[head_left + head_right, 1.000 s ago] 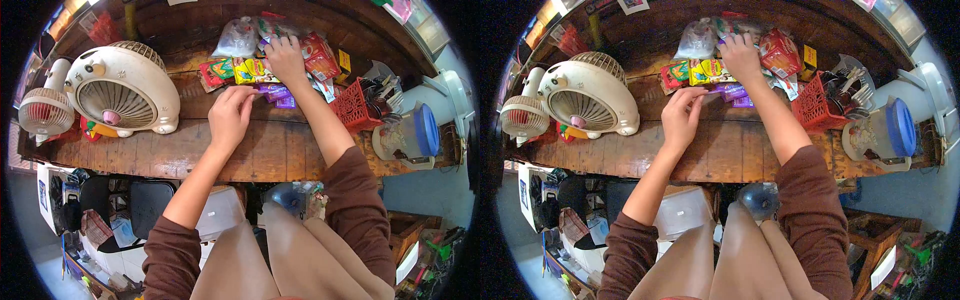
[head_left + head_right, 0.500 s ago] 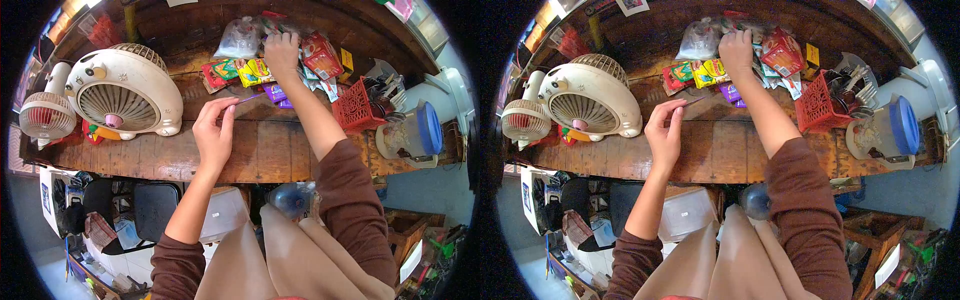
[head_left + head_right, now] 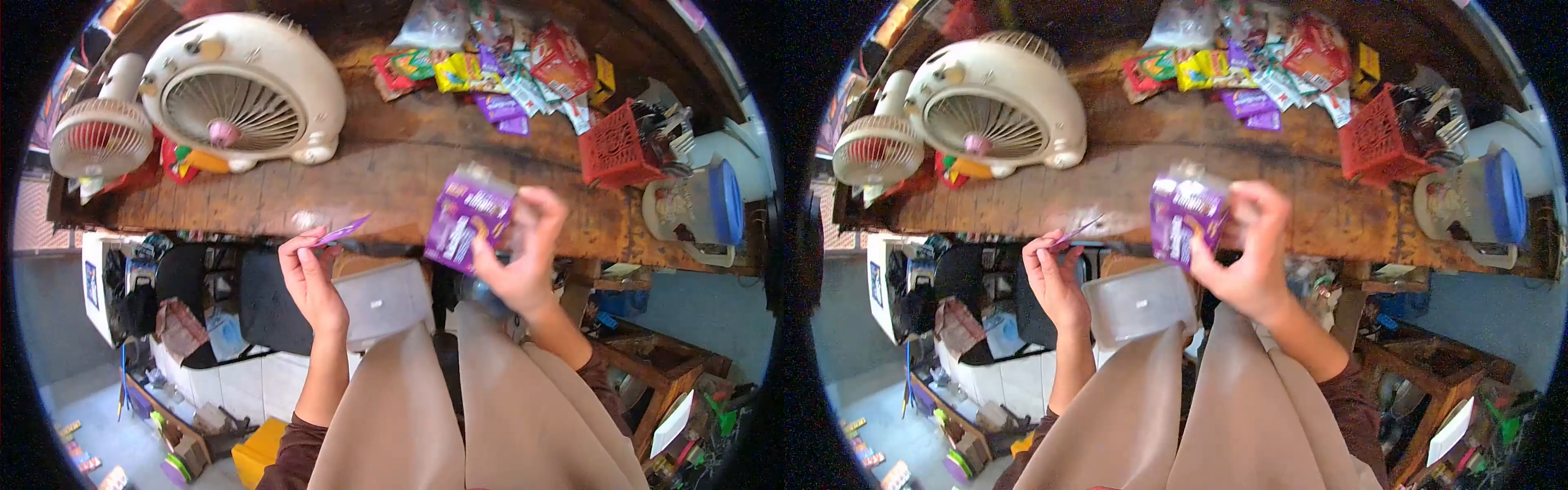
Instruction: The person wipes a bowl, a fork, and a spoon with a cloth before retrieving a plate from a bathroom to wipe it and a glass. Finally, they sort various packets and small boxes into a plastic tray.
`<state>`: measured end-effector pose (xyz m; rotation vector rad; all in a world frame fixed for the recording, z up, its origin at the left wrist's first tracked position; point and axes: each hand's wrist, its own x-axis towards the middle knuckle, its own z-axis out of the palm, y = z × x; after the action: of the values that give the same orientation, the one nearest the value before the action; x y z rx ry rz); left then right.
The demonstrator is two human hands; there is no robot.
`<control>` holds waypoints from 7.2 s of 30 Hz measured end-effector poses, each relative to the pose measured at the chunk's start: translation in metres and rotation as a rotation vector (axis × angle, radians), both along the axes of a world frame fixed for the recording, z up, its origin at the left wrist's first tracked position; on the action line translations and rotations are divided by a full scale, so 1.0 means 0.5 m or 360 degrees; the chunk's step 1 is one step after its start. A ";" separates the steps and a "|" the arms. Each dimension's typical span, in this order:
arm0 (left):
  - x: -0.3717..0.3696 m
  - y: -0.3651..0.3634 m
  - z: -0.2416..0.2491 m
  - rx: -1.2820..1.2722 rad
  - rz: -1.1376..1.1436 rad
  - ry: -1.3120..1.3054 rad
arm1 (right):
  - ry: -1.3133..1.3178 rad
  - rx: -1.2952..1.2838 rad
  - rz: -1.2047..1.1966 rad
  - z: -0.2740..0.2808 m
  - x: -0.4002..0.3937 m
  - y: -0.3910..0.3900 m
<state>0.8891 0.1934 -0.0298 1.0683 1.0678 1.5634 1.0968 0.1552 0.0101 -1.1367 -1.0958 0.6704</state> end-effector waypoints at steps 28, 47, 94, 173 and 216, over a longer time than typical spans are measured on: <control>-0.252 -0.163 -0.090 0.0103 -0.0710 0.1618 | -0.0450 -0.0579 0.0476 -0.300 -0.331 -0.221; -0.292 -0.142 -0.305 0.0133 -0.0521 0.1952 | -0.0489 -0.0592 0.0176 -0.532 -0.469 -0.099; 0.312 0.269 -0.004 0.1904 -0.0346 0.2480 | -0.1951 -0.0364 -0.0760 -0.107 0.175 0.152; -0.318 -0.047 -0.382 0.0699 -0.0336 0.2381 | -0.0071 -0.0613 0.0301 -0.544 -0.426 -0.063; -0.329 -0.028 -0.402 0.0040 -0.0606 0.1805 | -0.0227 -0.1160 0.0387 -0.588 -0.511 -0.068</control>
<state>0.7246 0.1793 -0.2311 2.1190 1.4131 0.5835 0.8412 0.1214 -0.2837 -1.7004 -1.1521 1.2579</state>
